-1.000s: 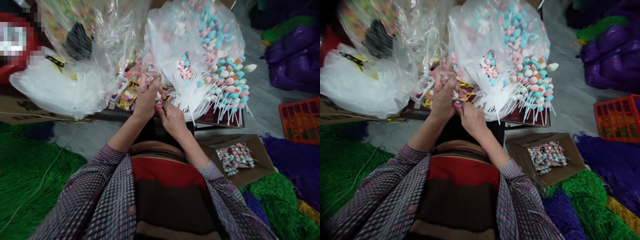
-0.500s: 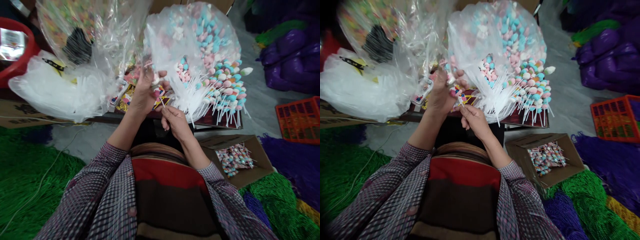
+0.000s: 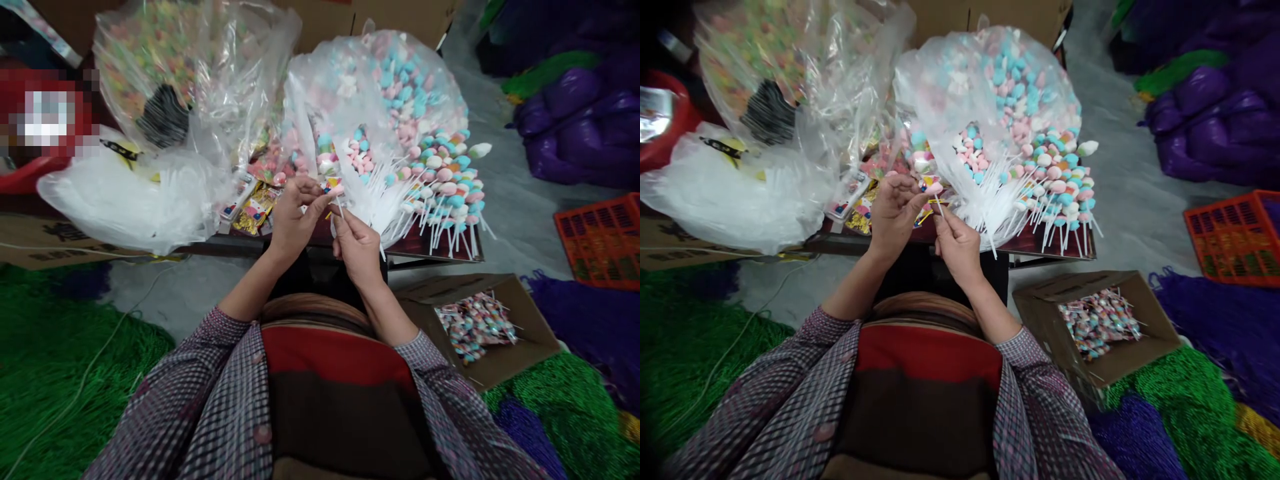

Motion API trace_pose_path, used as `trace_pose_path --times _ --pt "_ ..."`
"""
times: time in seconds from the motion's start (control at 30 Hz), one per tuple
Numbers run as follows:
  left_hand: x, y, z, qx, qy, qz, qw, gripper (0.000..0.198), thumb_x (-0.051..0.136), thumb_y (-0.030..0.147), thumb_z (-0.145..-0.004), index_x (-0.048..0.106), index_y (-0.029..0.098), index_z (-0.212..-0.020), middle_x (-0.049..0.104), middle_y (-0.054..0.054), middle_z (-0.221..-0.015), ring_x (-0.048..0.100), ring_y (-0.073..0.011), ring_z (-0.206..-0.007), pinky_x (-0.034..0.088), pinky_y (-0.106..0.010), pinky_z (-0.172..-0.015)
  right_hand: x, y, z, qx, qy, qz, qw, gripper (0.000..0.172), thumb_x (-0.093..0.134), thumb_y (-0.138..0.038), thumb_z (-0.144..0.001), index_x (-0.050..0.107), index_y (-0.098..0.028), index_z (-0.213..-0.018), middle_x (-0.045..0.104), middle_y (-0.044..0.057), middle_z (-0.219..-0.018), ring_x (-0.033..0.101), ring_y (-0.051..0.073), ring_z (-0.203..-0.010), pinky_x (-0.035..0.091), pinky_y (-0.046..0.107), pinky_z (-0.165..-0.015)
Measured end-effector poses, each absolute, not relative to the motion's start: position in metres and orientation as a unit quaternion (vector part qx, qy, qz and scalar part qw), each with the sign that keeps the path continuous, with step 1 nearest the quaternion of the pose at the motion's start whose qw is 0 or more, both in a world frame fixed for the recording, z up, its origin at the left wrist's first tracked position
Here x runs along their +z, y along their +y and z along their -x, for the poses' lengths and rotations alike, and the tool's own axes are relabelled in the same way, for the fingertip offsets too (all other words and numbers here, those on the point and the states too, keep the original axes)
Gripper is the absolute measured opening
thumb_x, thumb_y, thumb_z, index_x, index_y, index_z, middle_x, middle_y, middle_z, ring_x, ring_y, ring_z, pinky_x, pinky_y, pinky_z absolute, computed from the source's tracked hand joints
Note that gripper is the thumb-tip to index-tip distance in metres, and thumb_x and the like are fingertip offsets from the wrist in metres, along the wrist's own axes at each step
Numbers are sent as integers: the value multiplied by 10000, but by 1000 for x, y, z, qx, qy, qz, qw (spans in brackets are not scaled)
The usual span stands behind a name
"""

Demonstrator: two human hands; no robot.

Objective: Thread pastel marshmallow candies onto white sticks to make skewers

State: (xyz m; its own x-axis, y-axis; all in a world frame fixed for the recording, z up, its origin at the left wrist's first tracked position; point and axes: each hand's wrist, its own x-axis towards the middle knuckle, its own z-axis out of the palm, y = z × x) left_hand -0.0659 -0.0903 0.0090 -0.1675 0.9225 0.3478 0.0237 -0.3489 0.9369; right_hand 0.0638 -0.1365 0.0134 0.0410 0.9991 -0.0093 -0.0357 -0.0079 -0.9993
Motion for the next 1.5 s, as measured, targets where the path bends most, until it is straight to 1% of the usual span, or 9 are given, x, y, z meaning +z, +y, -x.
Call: trace_pose_path --times 0.17,0.33,0.57,0.77,0.93,1.1,1.23,1.33,1.5 --pt "13 -95 71 570 487 -608 263 42 681 286 -935 673 266 -971 740 -14 -950 680 -155 -855 510 -298 -844 12 -138 -63 462 -500 519 517 370 614 -438 -950 779 -273 -1238 484 -99 -499 417 76 -428 376 225 -472" --pt "14 -94 72 546 504 -641 189 72 682 253 -916 733 273 -963 762 -46 -955 682 -196 -918 496 -332 -882 9 -138 -61 415 -536 526 514 360 600 -426 -954 785 -282 -1228 544 -75 -547 443 93 -480 410 245 -515" --pt "12 -91 70 546 524 -619 211 120 702 152 -851 712 270 -831 715 -32 -847 646 -199 -852 466 -327 -826 6 -140 -62 409 -550 533 496 362 593 -435 -966 772 -320 -1259 714 5 -748 519 139 -595 456 270 -532" --pt "23 -94 74 548 495 -589 329 62 673 231 -908 700 245 -853 715 -2 -812 662 -155 -775 483 -297 -800 6 -139 -61 400 -555 530 501 361 596 -427 -964 771 -314 -1259 701 -16 -729 514 123 -572 472 270 -556" --pt "24 -87 75 584 425 -478 500 203 721 439 -909 630 261 -942 686 2 -851 667 -126 -754 520 -256 -682 10 -142 -58 418 -551 520 501 364 603 -410 -966 770 -291 -1266 654 -39 -663 491 108 -501 454 272 -529" --pt "20 -88 70 552 389 -448 586 387 816 462 -823 635 248 -1091 742 -23 -911 727 -162 -868 572 -271 -746 12 -143 -59 418 -593 507 466 386 543 -423 -1014 750 -265 -1299 550 -68 -533 532 119 -482 486 281 -573" --pt "19 -89 73 560 389 -424 596 265 807 404 -826 654 228 -952 735 -4 -833 707 -121 -763 565 -231 -673 25 -134 -73 311 -684 493 439 319 546 -427 -1021 792 -269 -1148 759 26 -798 717 182 -767 583 344 -778" --pt "19 -89 74 541 386 -415 622 187 787 354 -827 685 237 -932 726 3 -806 693 -110 -722 548 -218 -620 37 -120 -82 186 -691 503 485 289 549 -403 -1023 770 -247 -1124 797 64 -1047 738 204 -958 596 366 -881" --pt "19 -92 69 541 363 -409 638 122 758 302 -818 679 214 -848 689 32 -764 642 -82 -666 552 -203 -615 37 -101 -79 127 -743 479 450 270 520 -345 -1039 765 -233 -1027 793 66 -1010 729 190 -951 587 346 -904"
